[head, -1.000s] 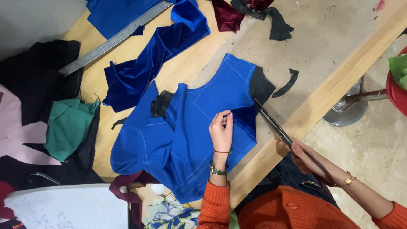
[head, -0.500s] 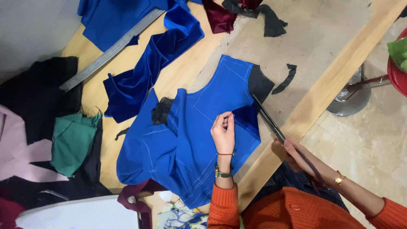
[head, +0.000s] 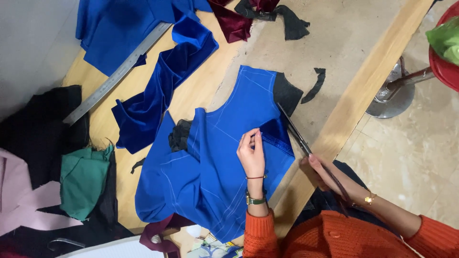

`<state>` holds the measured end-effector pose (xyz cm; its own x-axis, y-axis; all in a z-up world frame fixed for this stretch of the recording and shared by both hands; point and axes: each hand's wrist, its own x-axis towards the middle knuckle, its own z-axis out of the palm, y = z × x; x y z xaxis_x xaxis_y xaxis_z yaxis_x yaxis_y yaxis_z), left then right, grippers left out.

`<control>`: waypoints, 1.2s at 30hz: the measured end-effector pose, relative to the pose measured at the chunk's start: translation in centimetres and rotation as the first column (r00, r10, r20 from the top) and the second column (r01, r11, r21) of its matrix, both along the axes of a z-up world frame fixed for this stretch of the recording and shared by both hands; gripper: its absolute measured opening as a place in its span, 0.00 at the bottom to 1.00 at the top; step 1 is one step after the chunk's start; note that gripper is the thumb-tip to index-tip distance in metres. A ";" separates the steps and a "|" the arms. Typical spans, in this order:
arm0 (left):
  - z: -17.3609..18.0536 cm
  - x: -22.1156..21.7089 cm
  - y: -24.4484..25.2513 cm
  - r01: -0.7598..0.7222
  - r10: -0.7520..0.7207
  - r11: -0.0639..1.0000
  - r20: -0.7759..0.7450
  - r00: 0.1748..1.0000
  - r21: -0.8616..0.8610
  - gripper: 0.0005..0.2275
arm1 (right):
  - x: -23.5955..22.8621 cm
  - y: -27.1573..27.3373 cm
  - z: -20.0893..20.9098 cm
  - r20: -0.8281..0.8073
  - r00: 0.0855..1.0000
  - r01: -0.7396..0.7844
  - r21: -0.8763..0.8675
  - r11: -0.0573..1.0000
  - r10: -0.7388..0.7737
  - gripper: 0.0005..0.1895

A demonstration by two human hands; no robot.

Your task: The person uses shears to cut a piece of blue fabric layered over a black fabric on a wooden table. The person cuts along marked lines, separates the layers, and continues cutting the black fabric underneath. The person moves cut pieces aside and adjusts the fabric layers during the process.

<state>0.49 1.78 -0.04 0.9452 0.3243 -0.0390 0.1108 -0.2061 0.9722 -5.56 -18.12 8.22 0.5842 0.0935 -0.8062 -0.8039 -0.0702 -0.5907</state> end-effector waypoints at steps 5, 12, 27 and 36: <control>0.3 0.0 0.0 -0.005 0.005 1.000 -0.005 1.000 0.012 0.06 | -2.3 -2.7 -8.8 -0.174 0.977 0.207 0.609 0.765 -0.126 0.26; -0.1 -0.1 0.2 -0.003 0.003 1.000 0.002 1.000 0.009 0.06 | -1.5 -0.3 -8.7 -0.176 0.983 0.180 0.822 0.540 -0.059 0.20; -0.5 -0.1 0.4 -0.007 0.006 1.000 0.026 1.000 0.025 0.06 | -1.2 2.6 -2.4 0.078 0.978 0.171 0.245 0.954 -0.195 0.28; 0.8 -0.1 0.0 0.026 -0.030 0.995 0.038 0.999 0.093 0.08 | 1.1 -6.3 6.4 -0.064 0.912 -0.410 -0.216 0.886 0.406 0.31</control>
